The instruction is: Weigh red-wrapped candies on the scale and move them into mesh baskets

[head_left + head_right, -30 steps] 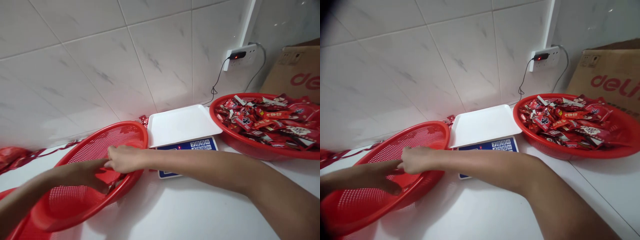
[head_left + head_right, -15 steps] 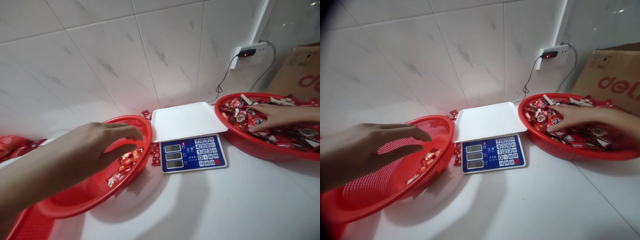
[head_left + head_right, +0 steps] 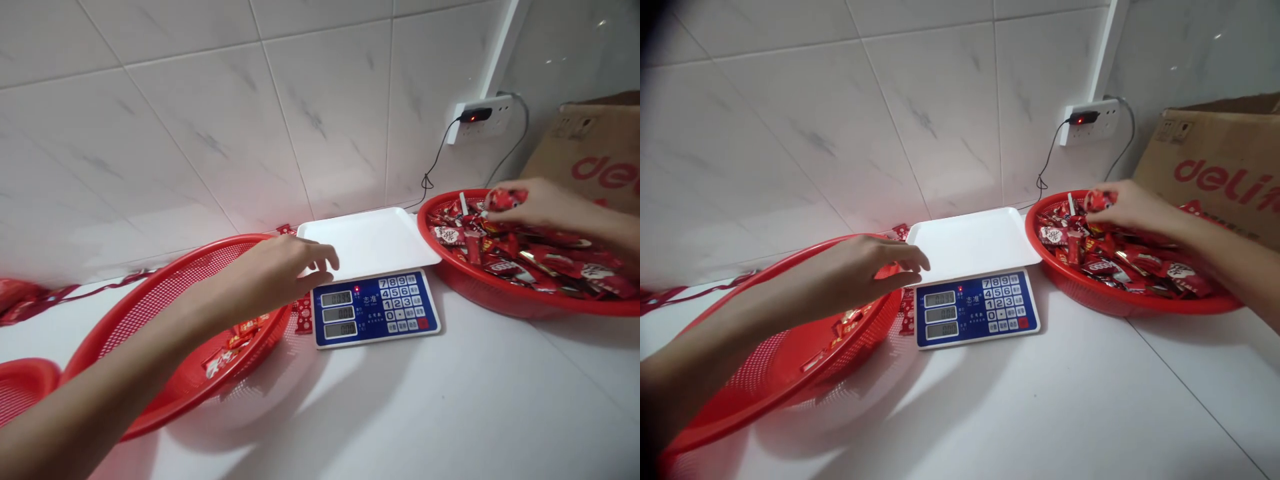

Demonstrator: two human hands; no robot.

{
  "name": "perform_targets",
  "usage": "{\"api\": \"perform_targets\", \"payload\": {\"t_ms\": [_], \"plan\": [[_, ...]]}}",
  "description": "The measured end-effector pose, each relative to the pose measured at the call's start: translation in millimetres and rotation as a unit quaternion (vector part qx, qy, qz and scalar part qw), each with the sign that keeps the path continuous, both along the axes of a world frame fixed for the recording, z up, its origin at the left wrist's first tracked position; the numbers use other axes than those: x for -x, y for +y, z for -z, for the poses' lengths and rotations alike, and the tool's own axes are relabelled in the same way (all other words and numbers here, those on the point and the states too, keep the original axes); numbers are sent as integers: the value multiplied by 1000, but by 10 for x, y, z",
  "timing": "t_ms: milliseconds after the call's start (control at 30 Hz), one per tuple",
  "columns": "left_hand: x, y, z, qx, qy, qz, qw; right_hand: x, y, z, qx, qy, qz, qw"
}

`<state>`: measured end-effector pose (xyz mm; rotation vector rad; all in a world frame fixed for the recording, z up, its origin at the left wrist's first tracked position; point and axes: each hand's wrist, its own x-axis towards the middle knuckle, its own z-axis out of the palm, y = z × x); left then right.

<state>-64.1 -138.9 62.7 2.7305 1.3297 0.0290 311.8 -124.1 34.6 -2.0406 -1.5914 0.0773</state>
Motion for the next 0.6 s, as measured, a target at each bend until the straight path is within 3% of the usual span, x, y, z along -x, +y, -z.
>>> {"api": "perform_targets", "payload": {"t_ms": [67,167,267,367,467,533,600], "plan": [[55,47,-43,-9,-21,-16,1000,208,5,-211,-13,80,12,997],[15,77,-199,-15,-115,-12,993,675,187,-310,-54,157,-75,983],[-75,-50,-359,-34,-200,5,979,1222,462,-107,-13,193,-246,950],[-60,-344,-403,-80,-167,1,983,1591,661,172,74,141,-358,920],[78,-651,-279,-112,-117,-18,987,1586,668,257,138,36,-414,899],[217,-798,-99,-94,-87,-51,990,1349,560,202,139,-1,-402,905],[390,-894,151,-65,-49,-106,991,937,406,143,116,-19,-365,923]]}}
